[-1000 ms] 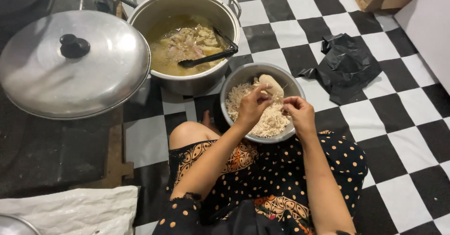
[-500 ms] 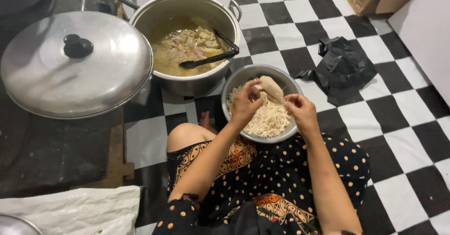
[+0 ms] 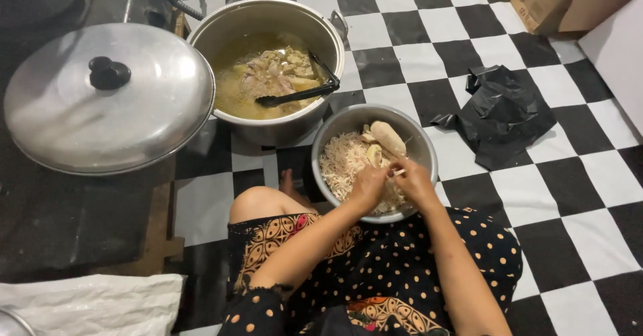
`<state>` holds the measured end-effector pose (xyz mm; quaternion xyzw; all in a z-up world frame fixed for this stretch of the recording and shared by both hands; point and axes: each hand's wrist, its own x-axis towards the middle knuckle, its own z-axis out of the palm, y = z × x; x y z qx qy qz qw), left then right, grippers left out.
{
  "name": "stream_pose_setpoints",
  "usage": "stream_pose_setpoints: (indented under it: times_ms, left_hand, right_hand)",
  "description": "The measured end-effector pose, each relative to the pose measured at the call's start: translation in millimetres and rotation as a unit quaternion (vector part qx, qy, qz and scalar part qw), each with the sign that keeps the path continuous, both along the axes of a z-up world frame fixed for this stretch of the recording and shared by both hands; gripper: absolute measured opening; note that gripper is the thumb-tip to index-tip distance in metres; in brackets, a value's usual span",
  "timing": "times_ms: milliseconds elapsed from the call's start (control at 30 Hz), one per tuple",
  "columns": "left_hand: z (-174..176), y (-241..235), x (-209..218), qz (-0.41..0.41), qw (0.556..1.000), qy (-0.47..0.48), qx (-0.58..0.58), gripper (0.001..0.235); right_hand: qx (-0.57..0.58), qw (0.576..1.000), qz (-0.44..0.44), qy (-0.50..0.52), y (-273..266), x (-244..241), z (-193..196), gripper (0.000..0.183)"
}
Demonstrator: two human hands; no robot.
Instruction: A person is shredding cooked chicken meat by hand into a metal bowl while sitting on the floor.
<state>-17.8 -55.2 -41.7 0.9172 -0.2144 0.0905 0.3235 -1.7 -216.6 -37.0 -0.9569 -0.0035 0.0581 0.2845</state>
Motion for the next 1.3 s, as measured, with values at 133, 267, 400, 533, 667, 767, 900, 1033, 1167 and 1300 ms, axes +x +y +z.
stream_pose_setpoints:
  times_ms: [133, 267, 400, 533, 667, 767, 900, 1033, 1167, 1300]
  left_hand:
    - [-88.9, 15.3, 41.8, 0.028, 0.996, 0.076, -0.039, 0.035]
    - [-105.5, 46.1, 61.5, 0.105, 0.994, 0.015, -0.015, 0.031]
    - [-1.0, 56.0, 34.8, 0.156, 0.983, -0.065, 0.066, 0.031]
    - [-52.1, 27.7, 70.8, 0.142, 0.983, -0.093, 0.076, 0.026]
    - [-98.0, -6.5, 97.2, 0.120, 0.988, -0.024, 0.098, 0.035]
    - [-92.5, -10.0, 107.1, 0.130, 0.984, 0.030, 0.121, 0.046]
    - [-98.0, 1.8, 121.4, 0.149, 0.966, 0.205, 0.049, 0.043]
    - [-73.8, 17.6, 111.2, 0.137, 0.951, 0.274, 0.040, 0.052]
    - [-31.9, 27.2, 83.4, 0.114, 0.944, 0.303, -0.058, 0.062]
    - [-7.5, 41.2, 60.7, 0.135, 0.924, 0.333, -0.131, 0.059]
  right_hand:
    - [-0.075, 0.993, 0.044, 0.075, -7.6, 3.2, -34.1, 0.038]
    - [-0.025, 0.999, -0.012, 0.031, -14.6, 4.2, 10.3, 0.030]
    - [0.018, 0.997, -0.076, 0.017, -29.0, 1.2, 33.2, 0.026]
    - [0.027, 0.997, -0.062, -0.023, -33.2, -10.4, 50.9, 0.019]
    - [0.016, 0.998, -0.042, -0.035, -36.6, -8.1, 46.1, 0.017]
    - [-0.029, 0.999, 0.005, -0.013, -36.2, 2.6, 11.3, 0.022]
    - [-0.157, 0.965, 0.096, 0.187, 6.6, -0.8, 29.5, 0.033]
    - [-0.093, 0.969, 0.093, 0.208, 8.7, -6.2, 50.7, 0.035]
    - [-0.025, 0.998, -0.008, 0.063, -19.3, 33.6, -39.2, 0.030]
    - [-0.050, 0.998, 0.032, -0.017, 5.6, 50.2, -62.3, 0.033]
